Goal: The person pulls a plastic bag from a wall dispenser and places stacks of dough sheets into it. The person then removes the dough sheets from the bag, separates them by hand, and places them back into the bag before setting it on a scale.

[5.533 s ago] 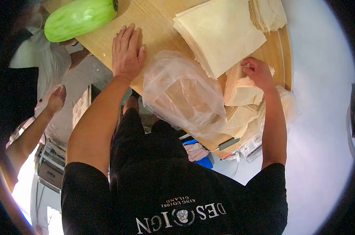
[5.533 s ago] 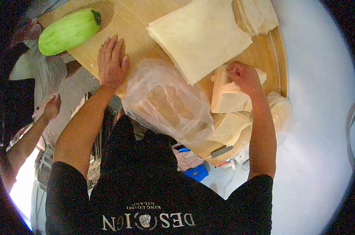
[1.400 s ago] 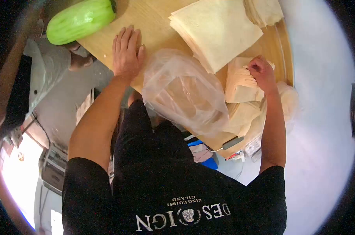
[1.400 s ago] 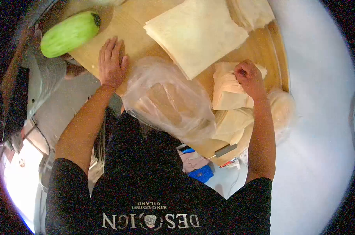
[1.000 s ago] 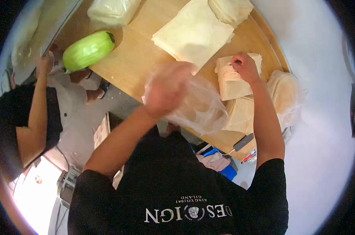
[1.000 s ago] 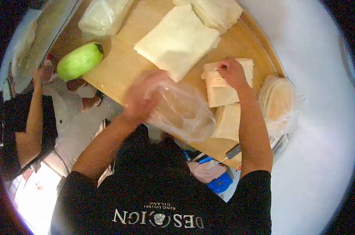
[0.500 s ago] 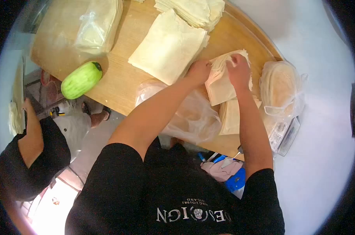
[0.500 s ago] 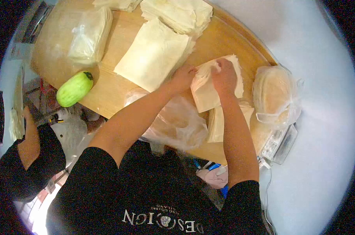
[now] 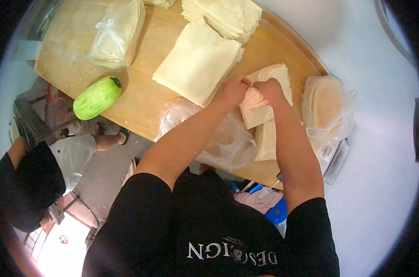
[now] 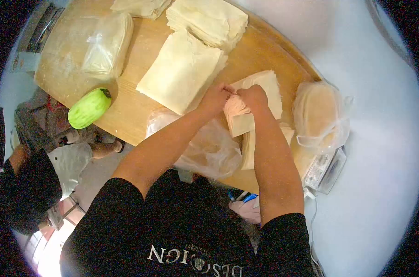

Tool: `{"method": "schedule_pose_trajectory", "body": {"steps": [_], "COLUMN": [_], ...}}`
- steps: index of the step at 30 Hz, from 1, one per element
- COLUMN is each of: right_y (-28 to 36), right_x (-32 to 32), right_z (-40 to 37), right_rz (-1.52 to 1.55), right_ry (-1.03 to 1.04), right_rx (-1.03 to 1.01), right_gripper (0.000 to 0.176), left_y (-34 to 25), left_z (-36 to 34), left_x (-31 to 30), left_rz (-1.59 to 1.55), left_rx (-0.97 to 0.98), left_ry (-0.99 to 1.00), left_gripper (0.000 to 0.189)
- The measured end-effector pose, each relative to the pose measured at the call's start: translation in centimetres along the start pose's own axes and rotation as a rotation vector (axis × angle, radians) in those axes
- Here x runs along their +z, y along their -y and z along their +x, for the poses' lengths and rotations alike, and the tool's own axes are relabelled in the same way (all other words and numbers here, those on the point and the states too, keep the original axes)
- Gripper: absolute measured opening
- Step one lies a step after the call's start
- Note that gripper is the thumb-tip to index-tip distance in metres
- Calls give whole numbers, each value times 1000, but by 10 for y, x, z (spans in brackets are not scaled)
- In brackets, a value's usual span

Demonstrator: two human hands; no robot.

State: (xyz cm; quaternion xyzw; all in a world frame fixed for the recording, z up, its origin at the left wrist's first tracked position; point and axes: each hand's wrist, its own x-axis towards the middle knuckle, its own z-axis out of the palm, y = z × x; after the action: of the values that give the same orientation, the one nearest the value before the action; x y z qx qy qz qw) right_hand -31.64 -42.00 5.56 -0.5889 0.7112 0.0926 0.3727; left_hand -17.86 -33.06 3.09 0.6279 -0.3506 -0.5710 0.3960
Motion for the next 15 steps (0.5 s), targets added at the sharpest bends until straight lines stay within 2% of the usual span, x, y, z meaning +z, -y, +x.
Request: {"method": "schedule_pose_trajectory", "body": {"steps": [2,3,4,5,8,9,11,13,15], "right_y": [-7,-10,-13,-13,-1,1,-19,-57,-56], "right_x": [2,3,4,0,-32,-45,-62,-78,-98], "right_z": [2,1,-2,-11,-52,-68,-71,-57,-78], "right_rz": [-130,-121,-111,-120,14,79,145,538,598], "right_ry": [-76,-165,-250,-247,-172,-162,-153,39,74], "right_rx": [-83,-137,-190,-195,-99,-112,-127,-120,-126], "right_gripper": [43,42,41,41,43,38,33,30,31], "left_y": [19,34,52,66,91,81,42,46,47], "left_z": [10,17,26,33,46,36,11,10,9], "left_x": [0,2,6,10,19,16,4,11,15], "left_rz": [-484,-494,-325,-155,-204,-207,81,183,291], "left_rx": [-129,-125,-118,-113,-30,-38,23,59,97], "left_ry": [59,50,26,6,-5,-6,-21,-38,-52], "left_gripper": [19,19,17,16,18,18,28,31,35]}}
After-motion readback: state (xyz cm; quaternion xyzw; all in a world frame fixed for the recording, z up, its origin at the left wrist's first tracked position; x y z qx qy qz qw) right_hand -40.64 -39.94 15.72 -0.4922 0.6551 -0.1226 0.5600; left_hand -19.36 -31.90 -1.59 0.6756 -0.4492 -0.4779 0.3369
